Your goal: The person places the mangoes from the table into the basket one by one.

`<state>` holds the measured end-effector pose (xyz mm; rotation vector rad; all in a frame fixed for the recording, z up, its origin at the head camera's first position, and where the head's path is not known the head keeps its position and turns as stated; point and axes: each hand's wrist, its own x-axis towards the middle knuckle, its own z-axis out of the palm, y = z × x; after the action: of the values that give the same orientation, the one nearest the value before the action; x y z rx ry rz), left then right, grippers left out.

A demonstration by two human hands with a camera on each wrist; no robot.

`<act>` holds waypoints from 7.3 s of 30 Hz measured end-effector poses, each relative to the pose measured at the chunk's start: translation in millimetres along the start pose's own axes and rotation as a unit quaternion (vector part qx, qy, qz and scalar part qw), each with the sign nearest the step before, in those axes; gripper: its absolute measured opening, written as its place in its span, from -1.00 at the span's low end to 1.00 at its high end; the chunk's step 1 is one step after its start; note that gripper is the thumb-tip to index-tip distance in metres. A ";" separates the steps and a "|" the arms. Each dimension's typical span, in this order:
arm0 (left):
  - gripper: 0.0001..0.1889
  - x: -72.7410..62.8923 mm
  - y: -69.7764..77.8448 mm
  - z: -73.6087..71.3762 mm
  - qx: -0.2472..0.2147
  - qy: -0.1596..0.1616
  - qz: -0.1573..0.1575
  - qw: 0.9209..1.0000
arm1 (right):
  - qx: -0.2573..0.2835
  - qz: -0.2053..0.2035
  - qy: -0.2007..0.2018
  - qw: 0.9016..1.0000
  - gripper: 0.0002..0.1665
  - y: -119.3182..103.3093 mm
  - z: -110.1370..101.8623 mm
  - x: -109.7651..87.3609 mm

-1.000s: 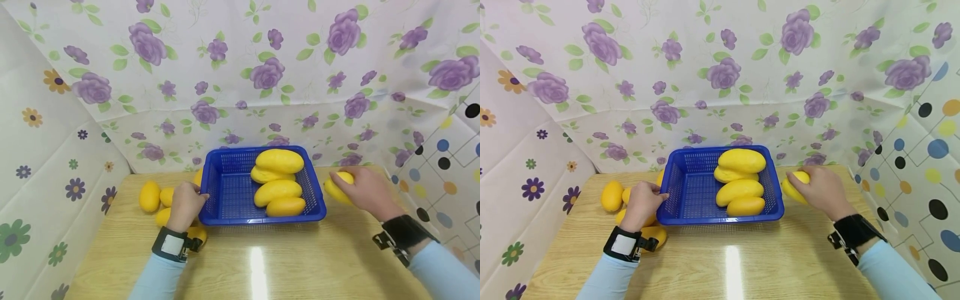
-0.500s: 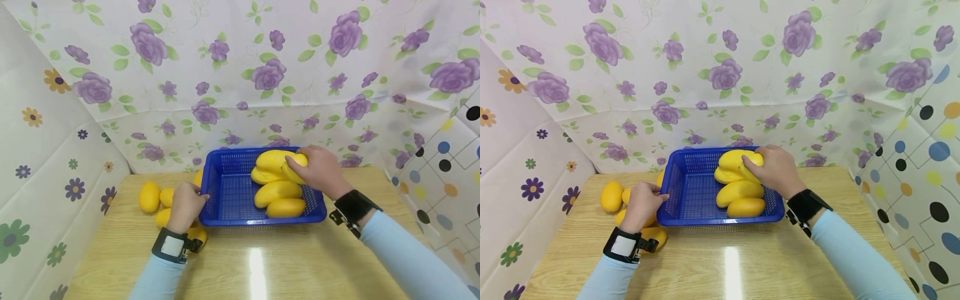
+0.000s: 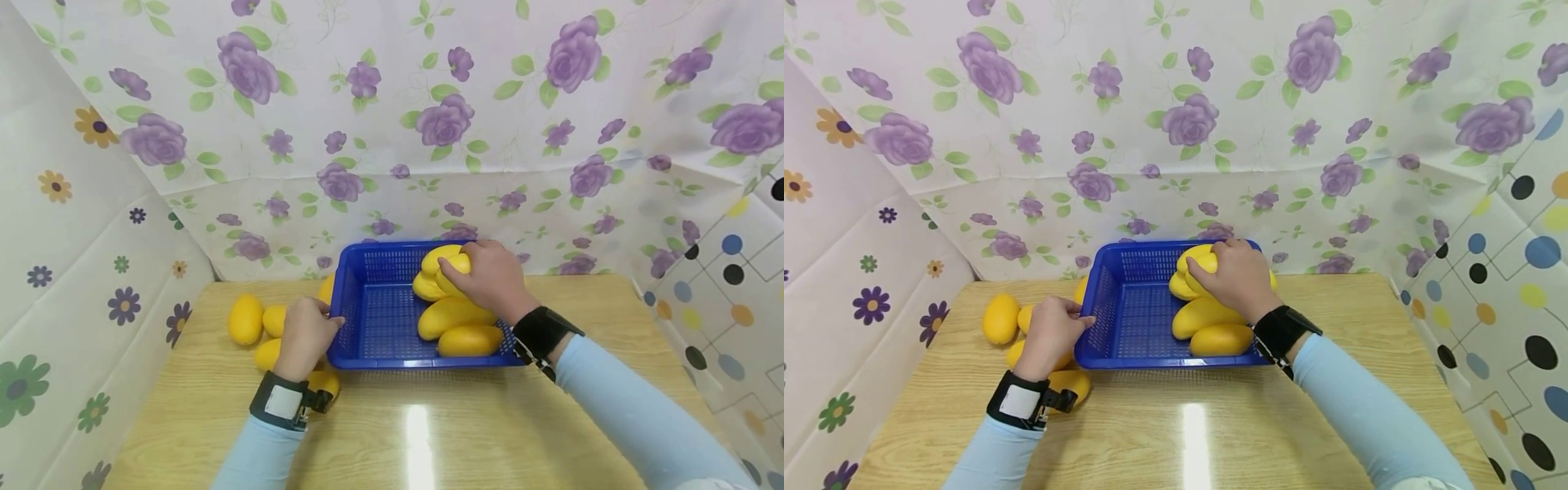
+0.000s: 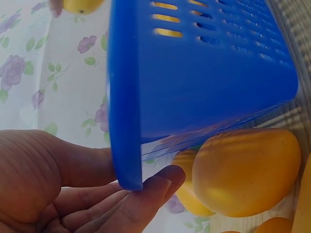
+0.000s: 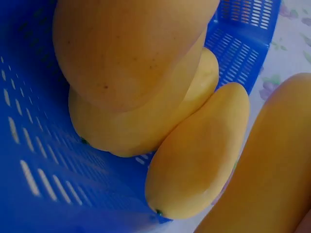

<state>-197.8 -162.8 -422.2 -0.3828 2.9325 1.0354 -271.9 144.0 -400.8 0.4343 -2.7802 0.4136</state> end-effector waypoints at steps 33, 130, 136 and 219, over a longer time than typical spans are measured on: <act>-0.67 -0.2 -2.0 -1.2 -0.010 0.000 0.011 1.000 | -0.064 -0.012 -0.178 0.982 -0.25 -16.0 21.4 -0.8; -0.17 27.6 -27.5 -42.0 -0.002 0.052 0.057 0.997 | 0.152 0.201 -0.214 0.944 -0.53 90.9 -19.0 -80.1; 0.00 37.6 -31.8 -23.9 0.031 0.024 0.047 0.998 | 0.143 0.199 -0.211 0.946 -0.50 85.7 -19.2 -80.7; -0.32 81.9 4.3 -6.7 -0.063 0.147 0.179 0.971 | 0.069 0.207 -0.201 0.955 -0.66 71.8 -22.6 -72.7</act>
<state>-277.7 -182.2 -421.5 0.0005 3.2938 1.3120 -224.2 235.0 -420.8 -0.0557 -3.2566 0.6845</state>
